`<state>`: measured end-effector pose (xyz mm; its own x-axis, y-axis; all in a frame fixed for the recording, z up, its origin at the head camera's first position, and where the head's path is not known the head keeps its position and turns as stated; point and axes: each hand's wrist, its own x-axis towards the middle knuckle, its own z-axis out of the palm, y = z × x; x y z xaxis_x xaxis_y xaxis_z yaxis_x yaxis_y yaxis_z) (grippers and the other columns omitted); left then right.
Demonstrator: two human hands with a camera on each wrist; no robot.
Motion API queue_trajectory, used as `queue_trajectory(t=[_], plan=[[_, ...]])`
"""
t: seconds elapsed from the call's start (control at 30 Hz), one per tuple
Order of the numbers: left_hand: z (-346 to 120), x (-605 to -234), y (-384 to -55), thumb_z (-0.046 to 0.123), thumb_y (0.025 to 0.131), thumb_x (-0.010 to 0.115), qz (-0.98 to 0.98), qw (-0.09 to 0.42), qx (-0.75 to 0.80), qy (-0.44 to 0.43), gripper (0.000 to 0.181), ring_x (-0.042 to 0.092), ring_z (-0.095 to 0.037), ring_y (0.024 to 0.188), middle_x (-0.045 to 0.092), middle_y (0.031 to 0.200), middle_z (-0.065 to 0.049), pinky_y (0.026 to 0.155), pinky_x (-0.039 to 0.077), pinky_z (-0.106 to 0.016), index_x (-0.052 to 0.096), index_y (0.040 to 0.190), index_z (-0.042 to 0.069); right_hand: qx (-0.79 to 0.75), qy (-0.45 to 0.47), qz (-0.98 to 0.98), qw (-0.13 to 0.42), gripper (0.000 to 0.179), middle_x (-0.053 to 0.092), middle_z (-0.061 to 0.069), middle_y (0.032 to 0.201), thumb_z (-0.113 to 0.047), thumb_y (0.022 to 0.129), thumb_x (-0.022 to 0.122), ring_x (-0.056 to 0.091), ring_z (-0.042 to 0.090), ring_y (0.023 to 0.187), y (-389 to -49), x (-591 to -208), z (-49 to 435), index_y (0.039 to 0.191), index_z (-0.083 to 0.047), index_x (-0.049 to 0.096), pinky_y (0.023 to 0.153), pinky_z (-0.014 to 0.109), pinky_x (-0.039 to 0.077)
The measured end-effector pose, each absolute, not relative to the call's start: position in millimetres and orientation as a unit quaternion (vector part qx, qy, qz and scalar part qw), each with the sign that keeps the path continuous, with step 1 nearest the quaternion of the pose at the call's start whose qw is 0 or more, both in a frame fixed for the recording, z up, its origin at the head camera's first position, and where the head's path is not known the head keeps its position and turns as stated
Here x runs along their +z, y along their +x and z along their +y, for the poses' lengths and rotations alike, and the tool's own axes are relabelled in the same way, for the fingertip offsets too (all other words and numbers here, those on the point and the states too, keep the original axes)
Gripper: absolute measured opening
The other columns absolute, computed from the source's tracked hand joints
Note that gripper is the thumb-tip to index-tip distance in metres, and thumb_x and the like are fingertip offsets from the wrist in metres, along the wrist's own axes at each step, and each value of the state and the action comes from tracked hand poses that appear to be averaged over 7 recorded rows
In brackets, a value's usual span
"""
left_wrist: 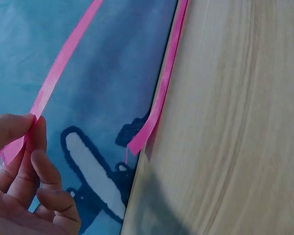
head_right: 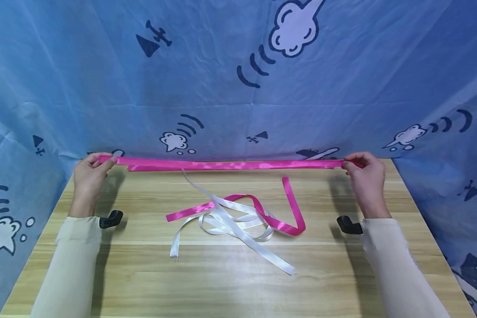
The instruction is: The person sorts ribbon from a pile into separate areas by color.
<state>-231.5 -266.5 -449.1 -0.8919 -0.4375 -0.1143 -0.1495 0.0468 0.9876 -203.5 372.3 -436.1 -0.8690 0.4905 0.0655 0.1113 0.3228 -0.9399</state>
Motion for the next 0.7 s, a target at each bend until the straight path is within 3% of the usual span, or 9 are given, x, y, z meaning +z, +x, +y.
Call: queue_trajectory(t=[0.1, 0.4, 0.7], plan=[[-263, -452, -237, 0.011, 0.094, 0.078, -0.721, 0.114, -0.651, 0.208, 0.008, 0.064, 0.000, 0.081, 0.071, 0.077, 0.020, 0.070, 0.051, -0.013, 0.072, 0.098, 0.015, 0.548, -0.188, -0.797, 0.170, 0.017, 0.065, -0.020, 0.078, 0.005, 0.096, 0.063, 0.064, -0.006, 0.067, -208, -438, 371, 0.096, -0.011, 0.069, 0.061, 0.009, 0.052], [-258, -466, -248, 0.008, 0.094, 0.077, -0.726, 0.118, -0.642, 0.217, 0.006, 0.057, -0.002, 0.060, 0.070, 0.069, 0.019, 0.046, 0.037, -0.016, 0.074, 0.099, 0.011, 0.552, -0.169, -0.798, 0.172, 0.020, 0.065, -0.022, 0.073, 0.007, 0.094, 0.064, 0.063, -0.006, 0.065, -215, -444, 371, 0.092, -0.012, 0.070, 0.059, 0.009, 0.051], [-256, -475, -254, 0.006, 0.095, 0.075, -0.732, 0.098, -0.631, 0.235, 0.008, 0.055, -0.004, 0.069, 0.067, 0.074, 0.016, 0.054, 0.045, -0.013, 0.072, 0.100, 0.011, 0.544, -0.169, -0.806, 0.160, 0.014, 0.065, -0.021, 0.076, 0.005, 0.096, 0.064, 0.063, -0.005, 0.066, -216, -446, 373, 0.098, -0.008, 0.069, 0.060, 0.009, 0.052]])
